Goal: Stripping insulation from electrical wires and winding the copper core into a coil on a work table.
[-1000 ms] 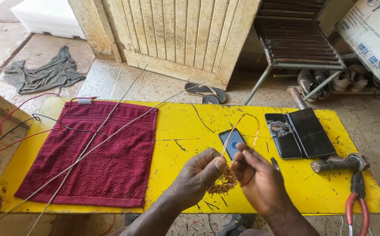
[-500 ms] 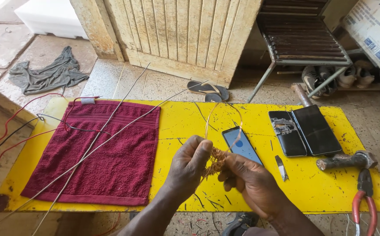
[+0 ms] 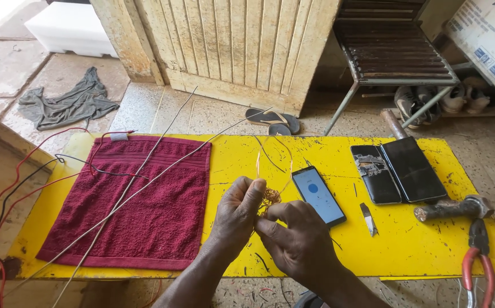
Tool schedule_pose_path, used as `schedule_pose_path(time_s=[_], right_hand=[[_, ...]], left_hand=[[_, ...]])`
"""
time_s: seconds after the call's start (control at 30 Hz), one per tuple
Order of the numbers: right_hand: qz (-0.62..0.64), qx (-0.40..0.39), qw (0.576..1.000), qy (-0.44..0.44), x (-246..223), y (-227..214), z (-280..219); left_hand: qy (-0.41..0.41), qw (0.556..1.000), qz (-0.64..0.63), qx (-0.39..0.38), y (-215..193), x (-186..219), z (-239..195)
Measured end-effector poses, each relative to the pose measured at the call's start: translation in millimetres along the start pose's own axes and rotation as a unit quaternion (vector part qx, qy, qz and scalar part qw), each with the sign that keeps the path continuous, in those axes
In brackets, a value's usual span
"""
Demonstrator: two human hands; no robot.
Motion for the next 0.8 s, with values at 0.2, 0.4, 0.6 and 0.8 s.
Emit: schedule_pose_path(time_s=[0.2,0.4,0.6,0.8], right_hand=[[0.209,-0.016,0.963,-0.167,-68,-5,3],[0.332,0.184,0.921,0.09,-103,-19,22],[0.528,0.178,0.761,0.333,-94,0,-11],[0.358,0.112,0.828,0.416,-35,-26,-120]], left_hand=[[0.008,0.999,-0.008,0.046,-10,-33,26],[-0.008,0.979,0.182,0.094,-17,3,8],[-0.012,0.874,0.463,0.146,-19,-4,31],[-0.075,0.895,0.36,0.254,-82,-41,55]])
Point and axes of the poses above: each hand's wrist, its own z-axis towards the middle knuckle, its own y-axis out of the palm, x = y × z, the point moved 5 cm from there along z, towards the middle knuckle, and after that the axes turned 14 degrees about z, right-handed, at the moved point
